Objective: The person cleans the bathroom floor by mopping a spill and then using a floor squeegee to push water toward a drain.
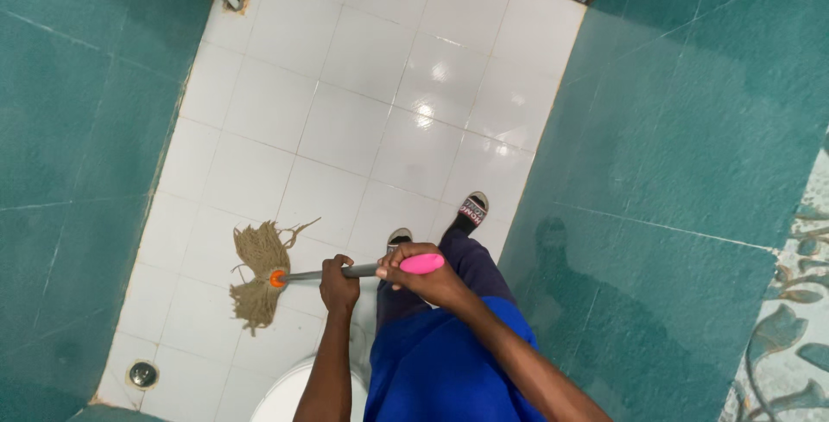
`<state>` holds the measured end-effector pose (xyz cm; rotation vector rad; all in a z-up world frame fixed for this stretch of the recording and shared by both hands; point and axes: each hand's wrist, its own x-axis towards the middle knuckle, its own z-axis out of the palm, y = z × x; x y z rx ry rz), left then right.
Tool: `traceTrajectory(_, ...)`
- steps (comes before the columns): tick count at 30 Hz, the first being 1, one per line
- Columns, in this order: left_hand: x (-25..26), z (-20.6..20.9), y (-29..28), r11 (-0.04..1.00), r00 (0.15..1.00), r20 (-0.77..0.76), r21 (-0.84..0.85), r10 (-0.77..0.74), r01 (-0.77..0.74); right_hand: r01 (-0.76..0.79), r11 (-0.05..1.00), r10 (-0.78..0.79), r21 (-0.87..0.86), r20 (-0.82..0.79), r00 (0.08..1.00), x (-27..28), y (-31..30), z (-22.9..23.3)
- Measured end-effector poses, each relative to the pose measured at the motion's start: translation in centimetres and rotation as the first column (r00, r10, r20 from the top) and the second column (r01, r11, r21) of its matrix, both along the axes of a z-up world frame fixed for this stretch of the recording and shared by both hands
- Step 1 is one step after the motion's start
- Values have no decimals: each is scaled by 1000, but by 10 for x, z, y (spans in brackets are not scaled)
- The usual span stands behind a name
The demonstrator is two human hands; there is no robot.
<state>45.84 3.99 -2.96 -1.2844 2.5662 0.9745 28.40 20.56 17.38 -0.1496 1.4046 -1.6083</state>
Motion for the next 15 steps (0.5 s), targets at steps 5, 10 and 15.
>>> traceTrajectory(5, -87, 4, 61, 998, 969, -241, -14, 62, -67, 41, 999, -37, 29, -136, 990, -61, 51, 33)
traceTrajectory(10, -201, 25, 127, 1000, 865, -502, 14, -3, 11, 145, 989, -143, -9, -227, 963, -121, 126, 75)
traceTrajectory(15, -318, 56, 200, 968, 789, -587, 34, -183, 249, 396, 906, -304, 150, -422, 854, -166, 192, 124)
